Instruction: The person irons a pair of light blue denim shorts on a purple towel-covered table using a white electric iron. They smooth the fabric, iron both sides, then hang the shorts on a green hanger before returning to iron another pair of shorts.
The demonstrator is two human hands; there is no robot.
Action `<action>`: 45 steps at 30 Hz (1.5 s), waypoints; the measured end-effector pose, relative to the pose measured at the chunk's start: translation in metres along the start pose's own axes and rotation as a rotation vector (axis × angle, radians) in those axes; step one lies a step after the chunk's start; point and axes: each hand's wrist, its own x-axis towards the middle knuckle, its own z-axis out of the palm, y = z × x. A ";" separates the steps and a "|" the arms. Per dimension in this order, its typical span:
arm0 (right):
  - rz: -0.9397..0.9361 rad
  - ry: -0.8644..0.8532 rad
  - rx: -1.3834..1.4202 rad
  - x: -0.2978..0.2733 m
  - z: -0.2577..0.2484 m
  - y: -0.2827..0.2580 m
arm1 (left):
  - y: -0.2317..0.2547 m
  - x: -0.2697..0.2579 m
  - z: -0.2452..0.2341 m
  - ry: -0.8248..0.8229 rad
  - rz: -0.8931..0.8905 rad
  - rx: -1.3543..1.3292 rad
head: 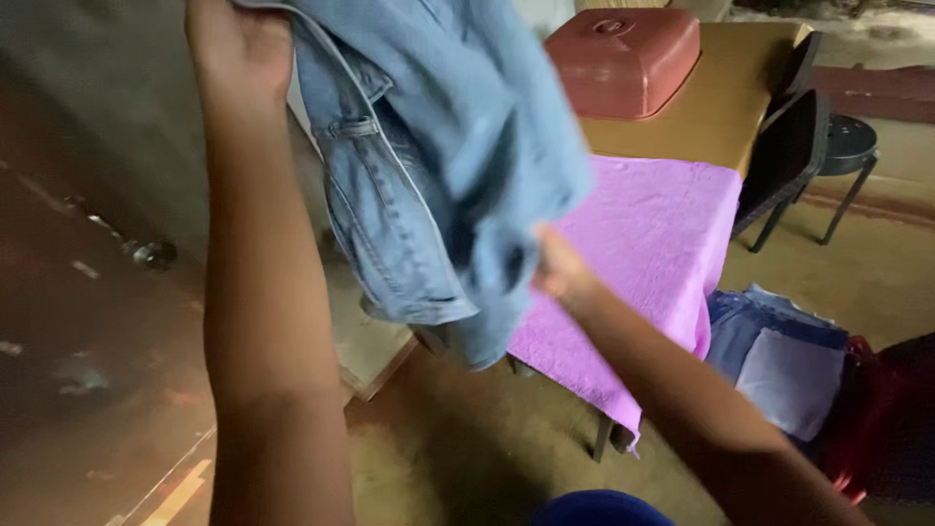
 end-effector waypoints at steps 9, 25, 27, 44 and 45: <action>-0.166 0.386 -0.228 -0.012 -0.083 -0.149 | -0.138 -0.014 -0.084 0.398 -0.396 -0.010; 0.181 0.898 -1.015 -0.036 -0.283 -0.146 | -0.375 0.020 -0.253 -0.143 -0.977 1.114; -0.043 0.985 -1.048 -0.028 -0.299 -0.160 | -0.396 0.054 -0.241 -0.249 -0.963 1.149; -0.026 1.669 -1.942 -0.045 -0.229 -0.009 | -0.504 -0.139 -0.266 -0.744 -1.384 1.423; 0.048 1.767 -1.902 -0.051 -0.212 0.013 | -0.504 -0.148 -0.262 -0.771 -1.388 1.414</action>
